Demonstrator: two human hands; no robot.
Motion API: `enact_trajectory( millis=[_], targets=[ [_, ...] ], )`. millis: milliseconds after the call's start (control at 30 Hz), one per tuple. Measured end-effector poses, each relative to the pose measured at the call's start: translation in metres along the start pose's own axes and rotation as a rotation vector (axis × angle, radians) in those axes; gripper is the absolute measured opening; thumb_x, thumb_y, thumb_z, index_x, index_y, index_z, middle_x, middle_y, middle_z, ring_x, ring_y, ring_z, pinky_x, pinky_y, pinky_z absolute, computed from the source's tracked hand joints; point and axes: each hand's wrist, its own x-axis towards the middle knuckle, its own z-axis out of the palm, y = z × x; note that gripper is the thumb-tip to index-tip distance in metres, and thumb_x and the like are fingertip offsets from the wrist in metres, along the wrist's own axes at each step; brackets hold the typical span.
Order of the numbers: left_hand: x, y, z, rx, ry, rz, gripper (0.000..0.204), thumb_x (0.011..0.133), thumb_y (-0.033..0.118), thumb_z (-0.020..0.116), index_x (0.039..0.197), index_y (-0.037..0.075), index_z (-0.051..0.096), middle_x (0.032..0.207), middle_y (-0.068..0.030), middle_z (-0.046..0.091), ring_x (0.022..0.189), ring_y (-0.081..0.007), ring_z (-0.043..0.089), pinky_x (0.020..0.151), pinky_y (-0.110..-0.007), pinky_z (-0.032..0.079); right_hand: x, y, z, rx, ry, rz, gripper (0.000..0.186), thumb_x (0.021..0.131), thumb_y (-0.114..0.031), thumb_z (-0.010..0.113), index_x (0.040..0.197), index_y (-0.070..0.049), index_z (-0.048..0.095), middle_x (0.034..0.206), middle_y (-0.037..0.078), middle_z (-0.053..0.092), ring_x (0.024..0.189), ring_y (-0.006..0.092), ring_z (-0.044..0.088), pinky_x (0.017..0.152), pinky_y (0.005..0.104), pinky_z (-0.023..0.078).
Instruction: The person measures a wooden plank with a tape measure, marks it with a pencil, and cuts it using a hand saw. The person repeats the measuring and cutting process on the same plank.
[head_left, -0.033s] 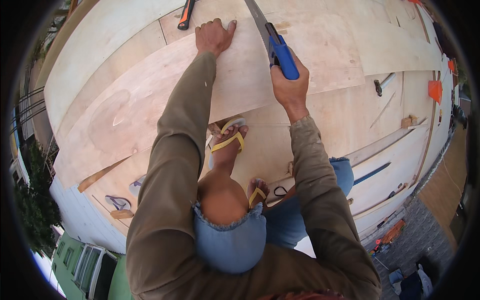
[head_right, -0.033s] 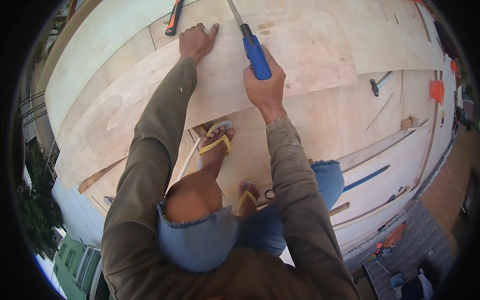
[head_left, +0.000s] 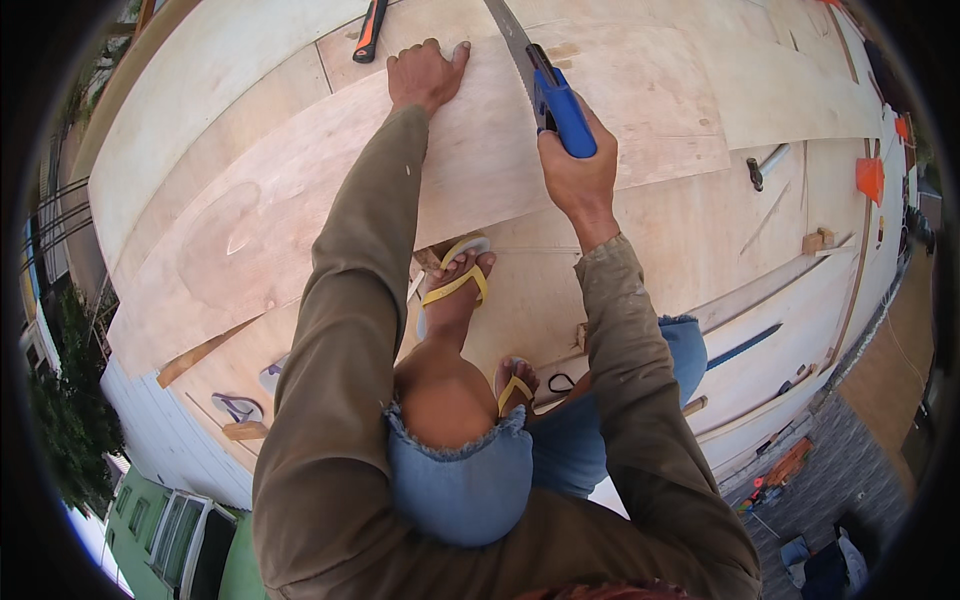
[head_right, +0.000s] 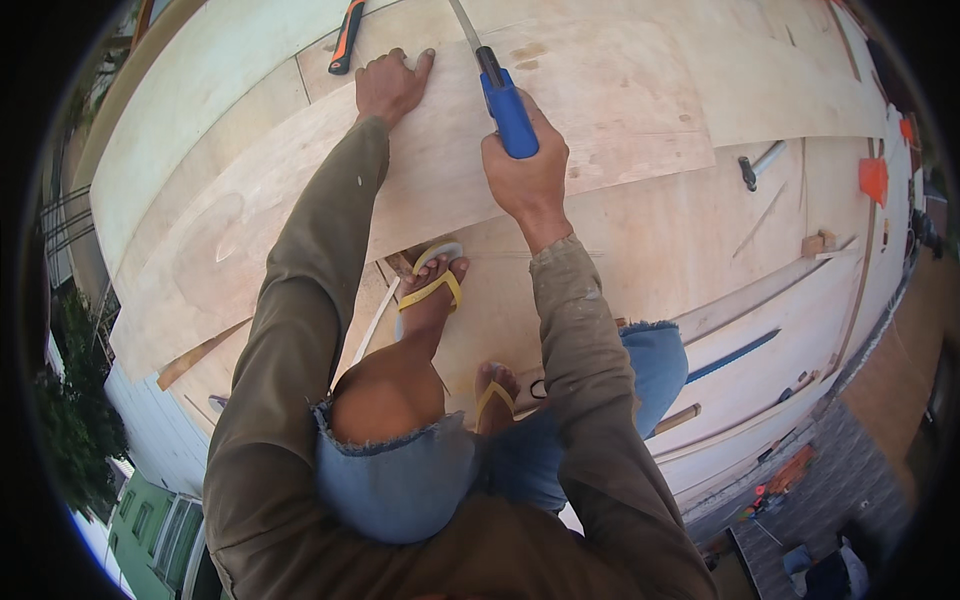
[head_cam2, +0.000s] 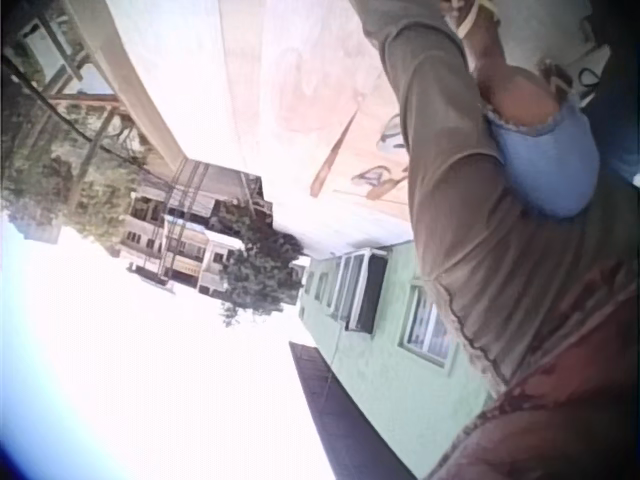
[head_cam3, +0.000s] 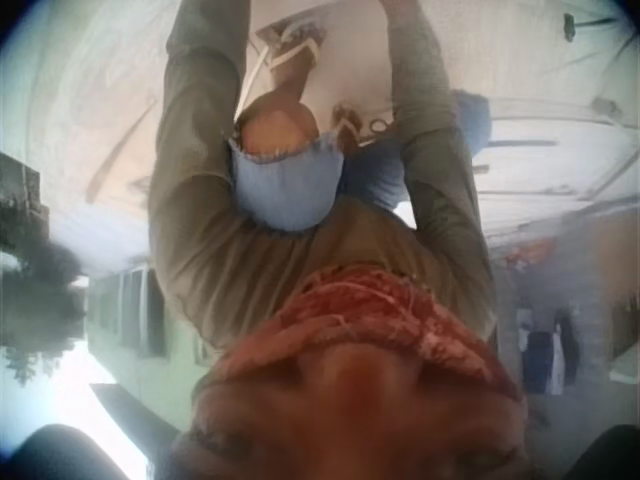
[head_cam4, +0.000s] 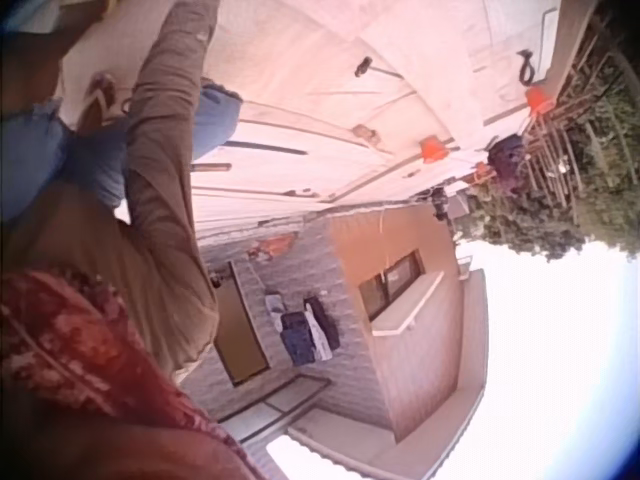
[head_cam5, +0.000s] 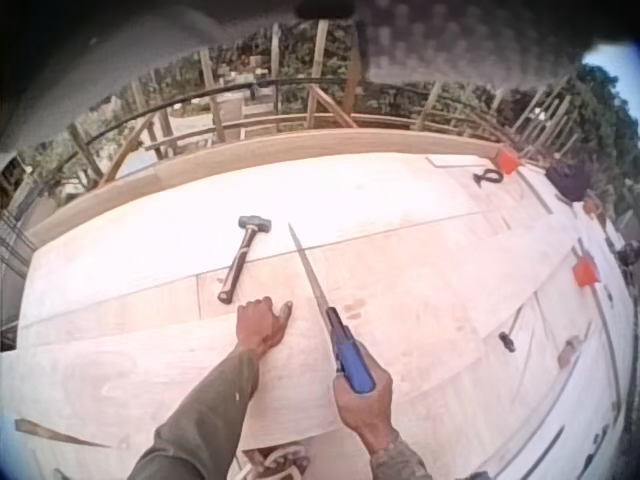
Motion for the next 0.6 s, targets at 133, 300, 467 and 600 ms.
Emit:
enact_trajectory(
  millis=[133, 300, 467, 600],
  targets=[
    [0.003, -0.001, 0.002, -0.029, -0.055, -0.016, 0.065, 0.098, 0.059, 0.047, 0.099, -0.001, 0.071, 0.095, -0.0188, 0.073, 0.099, -0.0329, 0.067, 0.096, -0.044, 0.043, -0.104, -0.024, -0.041, 0.012, 0.070, -0.031, 0.058, 0.081, 0.007, 0.054, 0.139, 0.007, 0.054, 0.110, 0.014, 0.069, 0.098, 0.0167, 0.066, 0.088, 0.0286, 0.052],
    [0.000, 0.000, 0.001, -0.038, -0.029, -0.007, 0.067, 0.098, 0.059, 0.049, 0.107, -0.003, 0.070, 0.096, -0.0232, 0.073, 0.097, -0.0357, 0.068, 0.094, -0.048, 0.044, -0.090, -0.013, -0.045, 0.030, 0.043, 0.038, 0.057, 0.082, 0.006, 0.052, 0.138, 0.009, 0.053, 0.116, 0.016, 0.069, 0.106, 0.0183, 0.066, 0.093, 0.0293, 0.050],
    [-0.003, 0.002, -0.011, -0.009, 0.021, 0.006, 0.063, 0.098, 0.059, 0.050, 0.096, 0.000, 0.071, 0.088, -0.0202, 0.072, 0.090, -0.0348, 0.068, 0.089, -0.047, 0.045, 0.023, -0.001, 0.004, 0.082, -0.001, -0.027, 0.056, 0.083, 0.002, 0.060, 0.139, 0.004, 0.055, 0.101, 0.008, 0.068, 0.086, 0.0113, 0.062, 0.079, 0.0265, 0.051],
    [0.003, 0.000, -0.003, -0.030, 0.049, 0.029, 0.062, 0.099, 0.059, 0.049, 0.093, 0.001, 0.071, 0.084, -0.0196, 0.072, 0.086, -0.0350, 0.068, 0.087, -0.047, 0.045, -0.109, -0.004, -0.041, 0.035, 0.053, -0.138, 0.057, 0.083, 0.003, 0.056, 0.139, 0.006, 0.054, 0.112, 0.011, 0.070, 0.091, 0.0104, 0.064, 0.082, 0.0248, 0.051]
  ],
)
